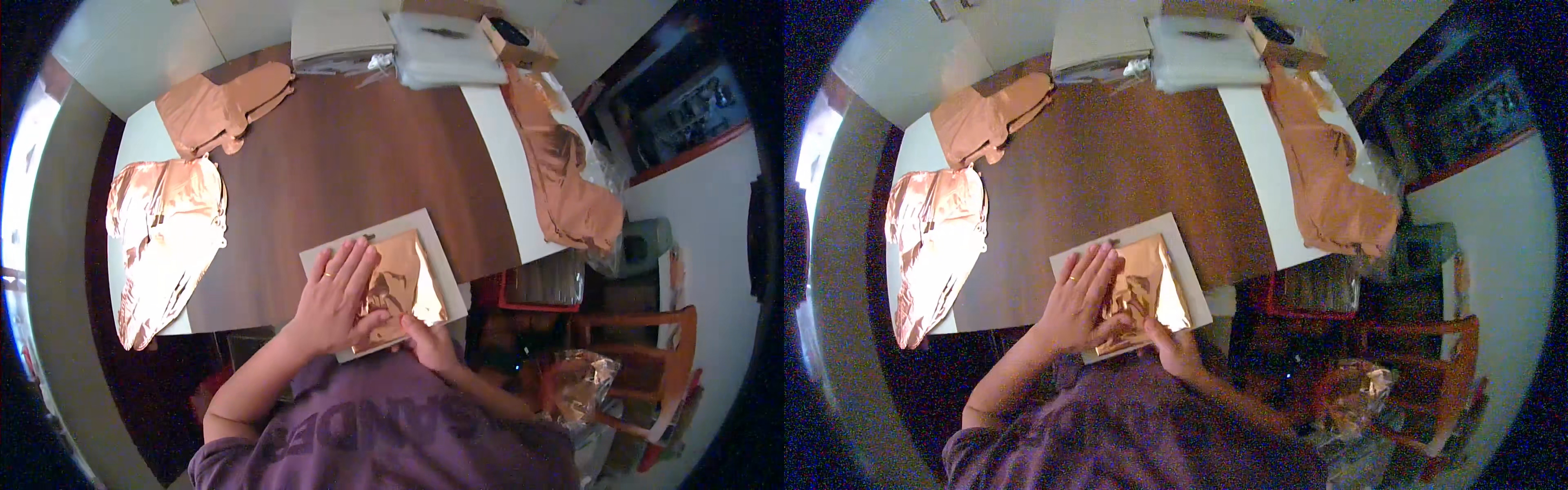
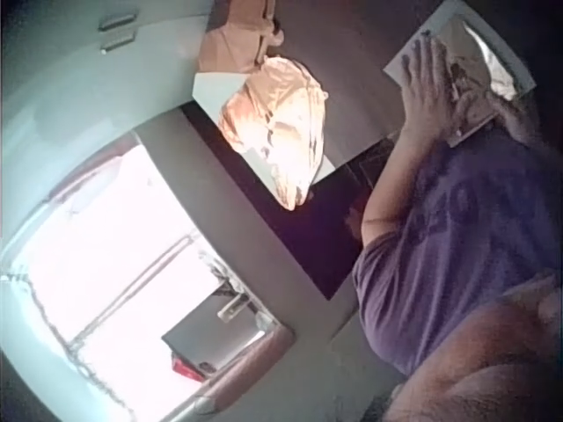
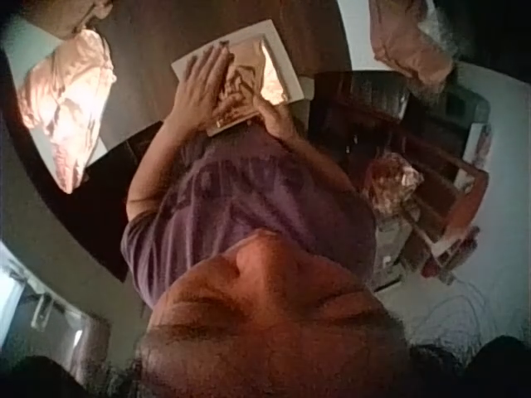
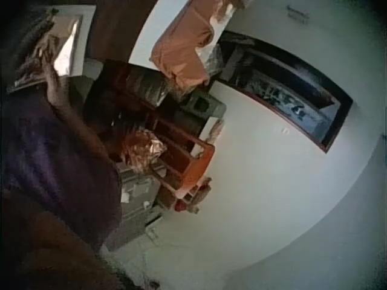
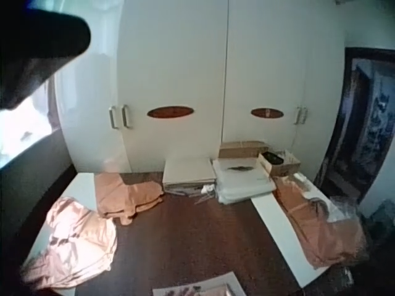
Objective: Packaging rose gold foil balloons into retail packaging with cardboard backing and plastic sleeves.
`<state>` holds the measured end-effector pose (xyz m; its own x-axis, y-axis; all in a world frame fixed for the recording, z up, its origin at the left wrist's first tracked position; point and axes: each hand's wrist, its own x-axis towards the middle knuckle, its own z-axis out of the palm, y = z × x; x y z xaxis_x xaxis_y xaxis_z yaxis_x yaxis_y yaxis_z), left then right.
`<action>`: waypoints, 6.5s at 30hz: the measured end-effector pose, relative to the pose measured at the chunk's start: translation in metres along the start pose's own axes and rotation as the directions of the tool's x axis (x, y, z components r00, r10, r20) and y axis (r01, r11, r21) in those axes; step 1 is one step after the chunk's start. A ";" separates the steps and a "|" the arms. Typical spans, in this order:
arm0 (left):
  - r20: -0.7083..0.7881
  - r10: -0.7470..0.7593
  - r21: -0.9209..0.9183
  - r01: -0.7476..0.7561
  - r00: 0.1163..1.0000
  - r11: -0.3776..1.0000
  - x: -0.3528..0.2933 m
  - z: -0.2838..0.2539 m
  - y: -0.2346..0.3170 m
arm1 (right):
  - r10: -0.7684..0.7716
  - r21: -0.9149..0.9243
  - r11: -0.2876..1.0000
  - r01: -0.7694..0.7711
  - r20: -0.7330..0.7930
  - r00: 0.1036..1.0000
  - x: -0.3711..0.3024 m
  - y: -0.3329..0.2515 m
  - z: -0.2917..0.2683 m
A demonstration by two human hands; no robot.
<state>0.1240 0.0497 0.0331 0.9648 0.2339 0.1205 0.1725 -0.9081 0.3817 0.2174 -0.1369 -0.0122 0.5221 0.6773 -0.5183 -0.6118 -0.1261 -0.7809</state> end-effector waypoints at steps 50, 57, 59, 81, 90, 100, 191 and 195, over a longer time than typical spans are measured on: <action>-0.246 0.236 0.007 -0.242 0.940 0.970 0.078 -0.019 -0.057 | 0.239 -0.087 0.970 -0.226 0.217 0.946 0.000 -0.067 -0.102; -0.197 0.214 -0.199 -0.253 0.957 0.947 0.074 0.001 -0.067 | 0.213 -0.148 0.972 -0.184 0.212 0.954 0.008 -0.053 -0.095; -0.203 0.196 -0.251 -0.245 0.959 0.937 0.072 -0.002 -0.069 | 0.238 -0.117 0.969 -0.217 0.220 0.946 0.003 -0.074 -0.078; -0.319 0.160 -0.244 -0.244 0.934 0.939 0.067 0.004 -0.064 | 0.256 -0.170 0.960 -0.221 0.221 0.941 0.008 -0.063 -0.092; -0.206 0.219 -0.178 -0.257 0.954 0.950 0.052 -0.002 -0.056 | 0.067 -0.115 0.993 -0.042 0.228 0.971 0.007 -0.077 -0.075; -0.053 0.354 -0.403 -0.344 0.934 0.848 0.070 -0.020 -0.058 | 0.058 -0.299 0.953 -0.040 0.051 0.997 -0.010 -0.064 -0.070; 0.424 -0.625 -0.894 0.414 0.655 -0.173 -0.100 -0.020 0.046 | 0.255 -0.310 0.925 -0.222 0.069 0.965 -0.038 -0.010 -0.077; 0.334 -0.639 -0.942 0.275 0.693 -0.194 -0.131 0.004 0.061 | 0.233 -0.403 0.901 -0.159 0.142 0.962 -0.063 -0.033 -0.064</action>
<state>0.0086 -0.0380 0.0372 0.6244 0.6264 -0.4666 0.0445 0.5679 0.8219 0.2431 -0.2221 0.0242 0.2751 0.7253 -0.6310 -0.3946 -0.5133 -0.7621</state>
